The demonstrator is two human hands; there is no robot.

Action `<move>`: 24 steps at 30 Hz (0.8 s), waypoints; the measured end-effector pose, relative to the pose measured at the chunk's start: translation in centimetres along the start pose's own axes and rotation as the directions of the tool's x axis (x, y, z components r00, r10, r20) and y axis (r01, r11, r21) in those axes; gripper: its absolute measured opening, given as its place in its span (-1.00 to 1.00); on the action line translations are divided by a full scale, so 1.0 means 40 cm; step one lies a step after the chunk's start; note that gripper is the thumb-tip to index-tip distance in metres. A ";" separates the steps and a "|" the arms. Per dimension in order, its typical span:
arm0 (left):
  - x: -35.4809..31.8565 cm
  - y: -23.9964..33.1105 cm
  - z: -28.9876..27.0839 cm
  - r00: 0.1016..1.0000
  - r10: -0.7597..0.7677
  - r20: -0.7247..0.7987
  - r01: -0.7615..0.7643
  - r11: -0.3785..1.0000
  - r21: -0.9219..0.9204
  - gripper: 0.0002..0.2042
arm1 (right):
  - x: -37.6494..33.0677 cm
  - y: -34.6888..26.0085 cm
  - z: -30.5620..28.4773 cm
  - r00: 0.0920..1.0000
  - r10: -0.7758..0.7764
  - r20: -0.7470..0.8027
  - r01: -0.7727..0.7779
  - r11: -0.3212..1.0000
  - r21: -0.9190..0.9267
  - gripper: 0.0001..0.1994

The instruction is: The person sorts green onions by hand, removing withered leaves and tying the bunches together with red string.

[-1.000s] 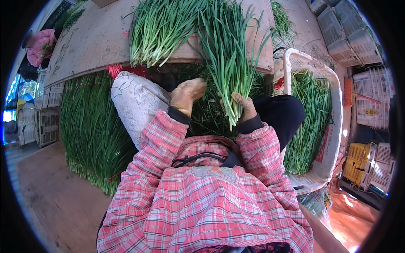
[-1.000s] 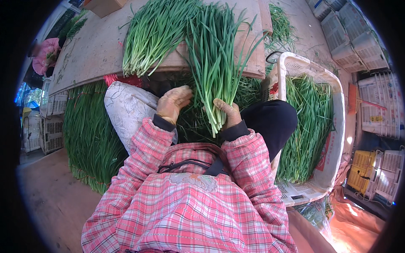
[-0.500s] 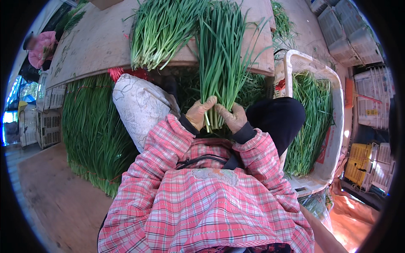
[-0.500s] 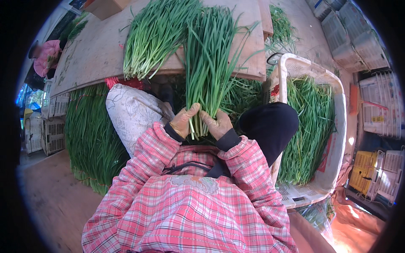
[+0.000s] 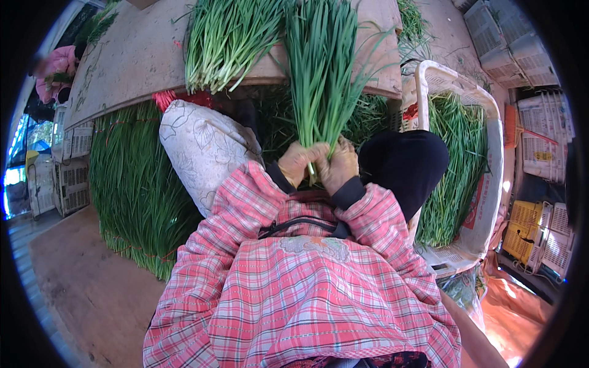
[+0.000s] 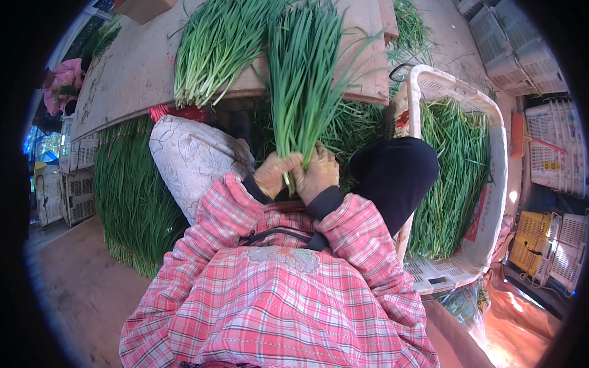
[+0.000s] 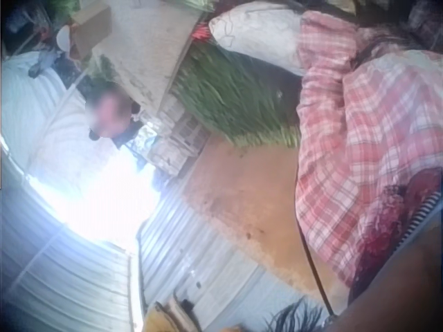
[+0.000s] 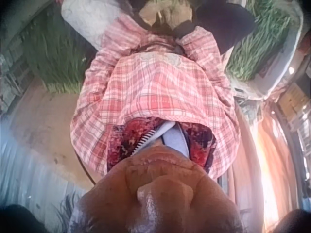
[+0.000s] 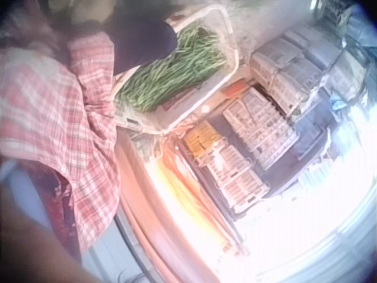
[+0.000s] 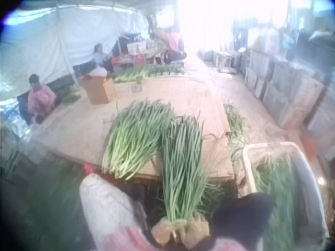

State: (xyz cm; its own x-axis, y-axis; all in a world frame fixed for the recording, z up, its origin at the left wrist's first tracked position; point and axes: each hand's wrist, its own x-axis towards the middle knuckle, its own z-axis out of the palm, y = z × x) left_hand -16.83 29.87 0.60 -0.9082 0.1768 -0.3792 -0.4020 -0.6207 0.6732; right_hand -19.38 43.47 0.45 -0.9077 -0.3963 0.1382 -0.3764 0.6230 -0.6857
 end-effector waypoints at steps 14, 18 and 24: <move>-0.049 0.076 0.110 0.950 0.270 -0.156 0.127 0.123 0.984 -0.36 | 0.056 0.005 -0.058 0.938 0.157 0.310 -0.314 -0.002 0.949 -0.49; -0.076 0.131 0.122 0.918 0.387 0.091 -0.102 0.009 0.995 -0.25 | 0.081 -0.077 -0.074 0.961 0.263 0.087 -0.106 0.059 0.993 -0.56; -0.096 0.357 0.129 0.722 0.642 0.259 -0.339 0.001 0.941 -0.11 | 0.271 -0.227 -0.124 0.987 0.157 0.028 -0.063 0.218 0.974 -0.71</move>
State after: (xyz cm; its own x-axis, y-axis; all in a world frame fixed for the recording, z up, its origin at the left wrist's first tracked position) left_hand -19.67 24.26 14.95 -0.9436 -0.0730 0.3230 0.1978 0.6579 0.7266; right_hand -26.73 36.86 11.70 -0.9498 -0.3126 0.0085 0.1557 -0.4962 -0.8541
